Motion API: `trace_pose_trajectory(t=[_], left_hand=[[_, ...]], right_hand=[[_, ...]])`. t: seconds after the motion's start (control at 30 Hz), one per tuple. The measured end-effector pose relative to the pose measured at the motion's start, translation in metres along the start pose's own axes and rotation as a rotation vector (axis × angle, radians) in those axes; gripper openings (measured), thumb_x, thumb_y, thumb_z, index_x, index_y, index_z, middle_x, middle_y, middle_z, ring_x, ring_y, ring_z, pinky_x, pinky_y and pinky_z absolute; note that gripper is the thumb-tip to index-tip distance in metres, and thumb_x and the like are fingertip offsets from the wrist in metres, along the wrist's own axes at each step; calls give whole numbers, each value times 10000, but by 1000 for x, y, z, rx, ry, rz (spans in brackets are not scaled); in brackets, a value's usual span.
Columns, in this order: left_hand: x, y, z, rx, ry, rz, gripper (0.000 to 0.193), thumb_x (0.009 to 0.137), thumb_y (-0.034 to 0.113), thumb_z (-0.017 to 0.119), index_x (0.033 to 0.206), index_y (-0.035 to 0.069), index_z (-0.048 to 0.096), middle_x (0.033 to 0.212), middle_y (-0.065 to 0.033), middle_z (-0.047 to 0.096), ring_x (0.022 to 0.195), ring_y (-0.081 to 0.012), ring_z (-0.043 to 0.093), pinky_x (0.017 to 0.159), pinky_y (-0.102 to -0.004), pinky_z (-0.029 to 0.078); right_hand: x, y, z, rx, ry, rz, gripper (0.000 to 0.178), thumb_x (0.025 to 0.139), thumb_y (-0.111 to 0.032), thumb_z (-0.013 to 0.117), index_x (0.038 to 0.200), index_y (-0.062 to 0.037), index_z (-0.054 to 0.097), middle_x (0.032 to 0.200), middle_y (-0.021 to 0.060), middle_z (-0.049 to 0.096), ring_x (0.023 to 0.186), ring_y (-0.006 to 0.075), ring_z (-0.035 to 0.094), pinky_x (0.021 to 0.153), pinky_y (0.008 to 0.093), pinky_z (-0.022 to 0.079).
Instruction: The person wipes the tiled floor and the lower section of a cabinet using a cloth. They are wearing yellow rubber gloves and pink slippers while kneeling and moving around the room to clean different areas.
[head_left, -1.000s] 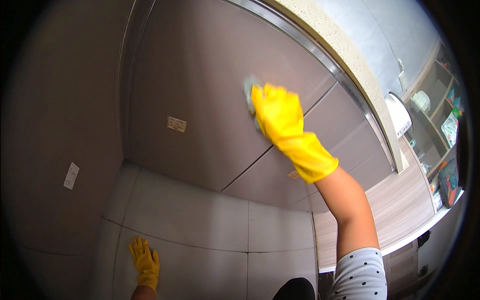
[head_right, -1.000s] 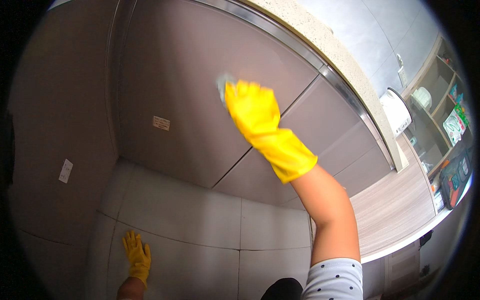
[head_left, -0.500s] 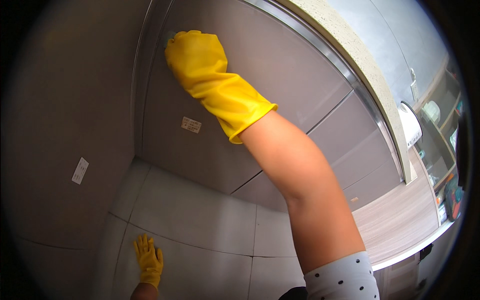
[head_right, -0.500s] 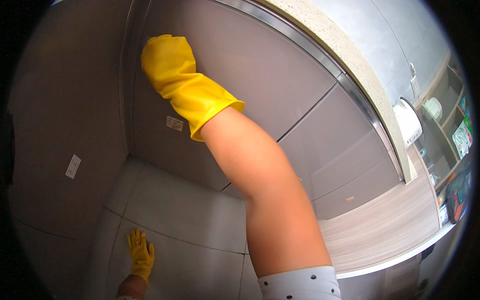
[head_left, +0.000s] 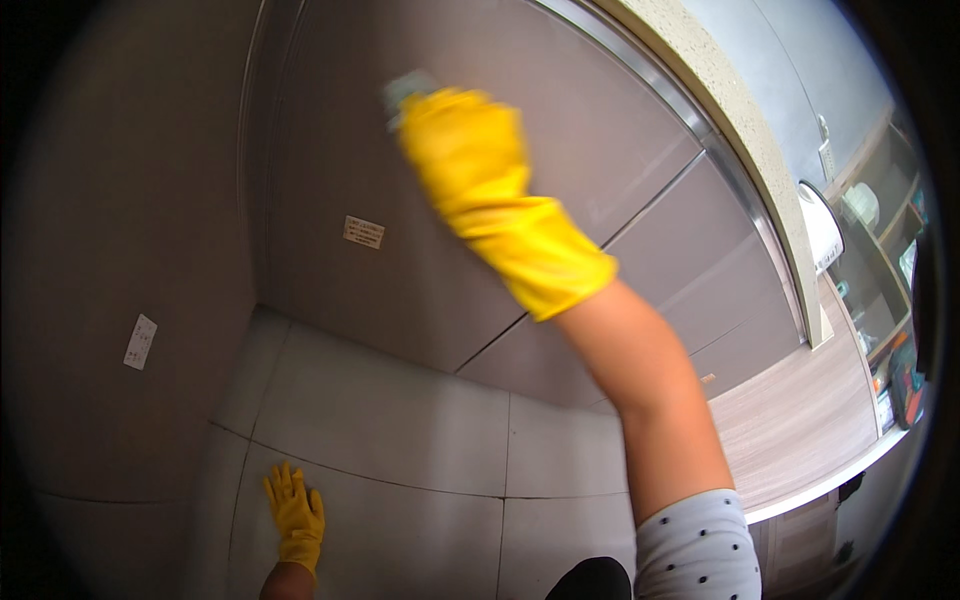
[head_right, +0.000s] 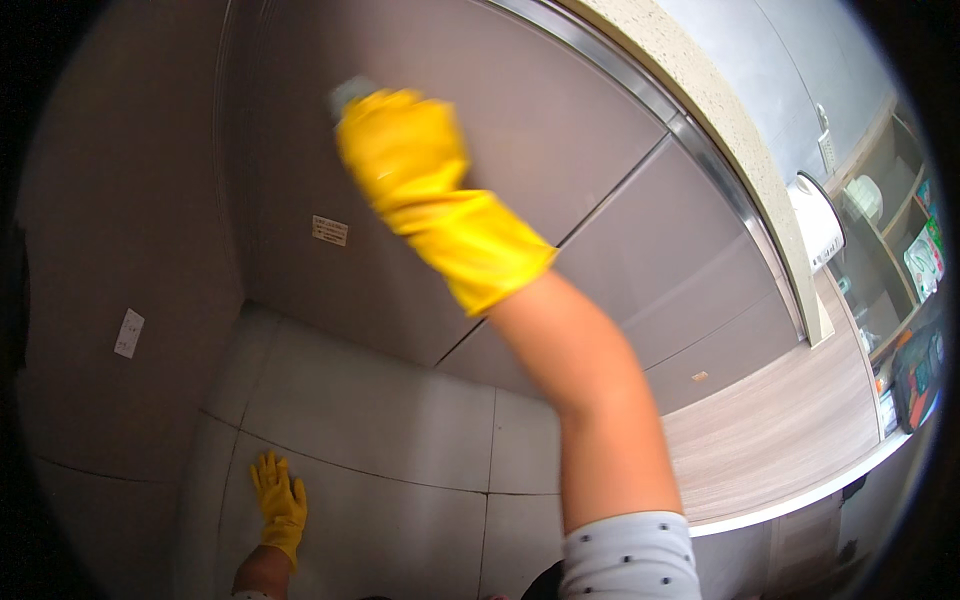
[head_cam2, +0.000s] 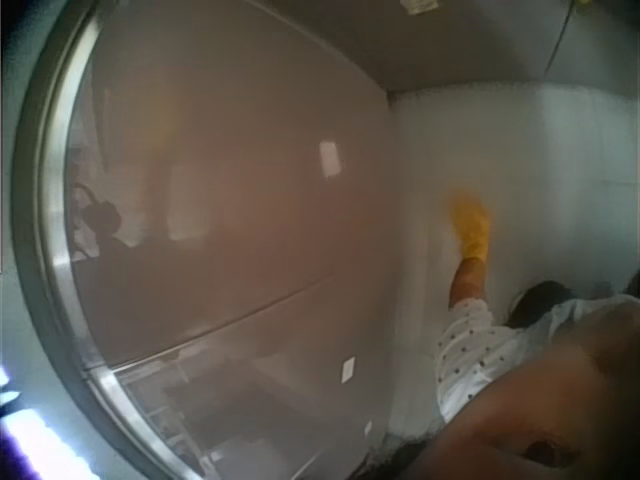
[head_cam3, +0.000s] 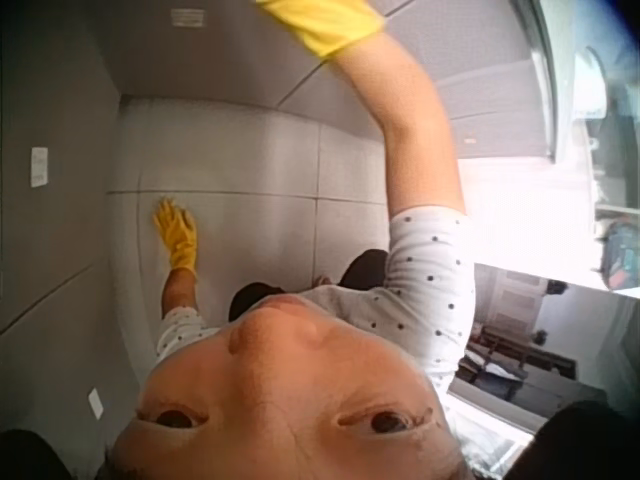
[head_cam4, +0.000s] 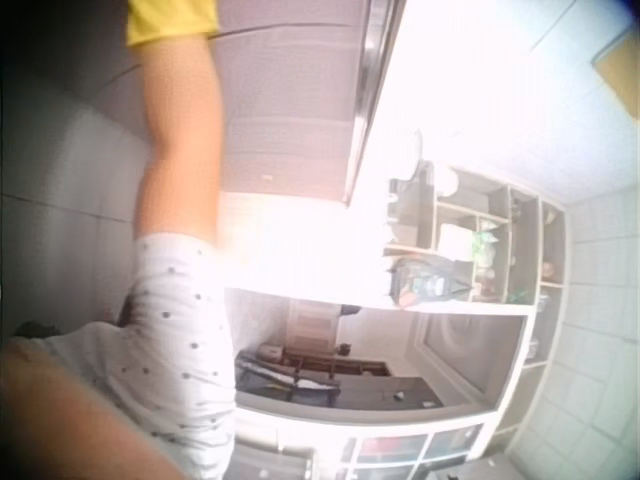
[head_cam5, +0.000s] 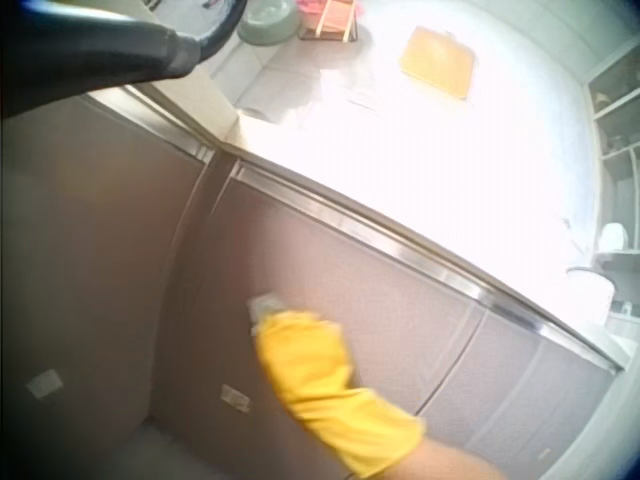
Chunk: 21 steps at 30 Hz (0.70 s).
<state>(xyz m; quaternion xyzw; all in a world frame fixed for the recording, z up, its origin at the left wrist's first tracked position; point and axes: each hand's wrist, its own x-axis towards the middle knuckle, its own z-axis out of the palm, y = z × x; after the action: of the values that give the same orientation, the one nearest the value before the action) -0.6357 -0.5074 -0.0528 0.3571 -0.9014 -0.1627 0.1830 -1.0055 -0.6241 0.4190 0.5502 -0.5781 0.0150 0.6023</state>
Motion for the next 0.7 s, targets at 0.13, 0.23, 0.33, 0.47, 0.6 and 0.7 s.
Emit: trace_pose_trajectory(t=[0.13, 0.23, 0.33, 0.47, 0.6, 0.7], left_hand=[[2, -4, -4, 14, -32, -27, 465, 1002, 245, 539, 1369, -40, 533, 1565, -244, 411, 1467, -442, 353, 1259, -565, 202], [-6, -8, -21, 56, -57, -80, 482, 1002, 250, 540, 1386, -42, 521, 1565, -247, 412, 1467, -442, 356, 1259, -563, 202], [4, -3, -18, 46, -90, -102, 483, 1004, 248, 541, 1386, -46, 526, 1558, -249, 422, 1467, -442, 357, 1257, -568, 206], [5, 9, 2, 34, -29, -11, 464, 1007, 237, 540, 1372, -49, 541, 1553, -250, 433, 1471, -442, 353, 1253, -578, 213], [0, -4, -4, 25, -30, -11, 457, 1011, 226, 539, 1375, -51, 533, 1561, -245, 424, 1473, -445, 349, 1249, -586, 217], [2, -10, -7, 27, -13, -51, 457, 1011, 220, 540, 1382, -46, 525, 1565, -239, 421, 1476, -440, 349, 1251, -583, 214]], right_hand=[[-26, -2, -10, 174, -87, -89, 173, 842, -221, 687, 690, -140, 673, 653, 119, 668, 601, 291, 680, 520, 435, 510], [-50, 63, -51, 338, -225, 81, 74, 824, -167, 681, 820, -96, 661, 742, 127, 682, 680, 346, 678, 571, 460, 531], [-68, 74, -47, 501, -271, 320, 64, 825, -135, 680, 814, -87, 640, 706, 118, 651, 649, 339, 658, 564, 450, 521], [-12, -21, 5, 197, -70, 46, 69, 817, -152, 684, 766, -106, 689, 749, 124, 695, 710, 320, 699, 595, 430, 537], [-5, -46, 9, 284, -20, -31, 74, 828, -167, 679, 806, -120, 731, 768, 118, 718, 717, 305, 716, 560, 426, 533], [-61, 23, -23, 223, -56, -148, 111, 840, -145, 689, 746, -134, 631, 656, 96, 637, 622, 321, 658, 515, 455, 500]])
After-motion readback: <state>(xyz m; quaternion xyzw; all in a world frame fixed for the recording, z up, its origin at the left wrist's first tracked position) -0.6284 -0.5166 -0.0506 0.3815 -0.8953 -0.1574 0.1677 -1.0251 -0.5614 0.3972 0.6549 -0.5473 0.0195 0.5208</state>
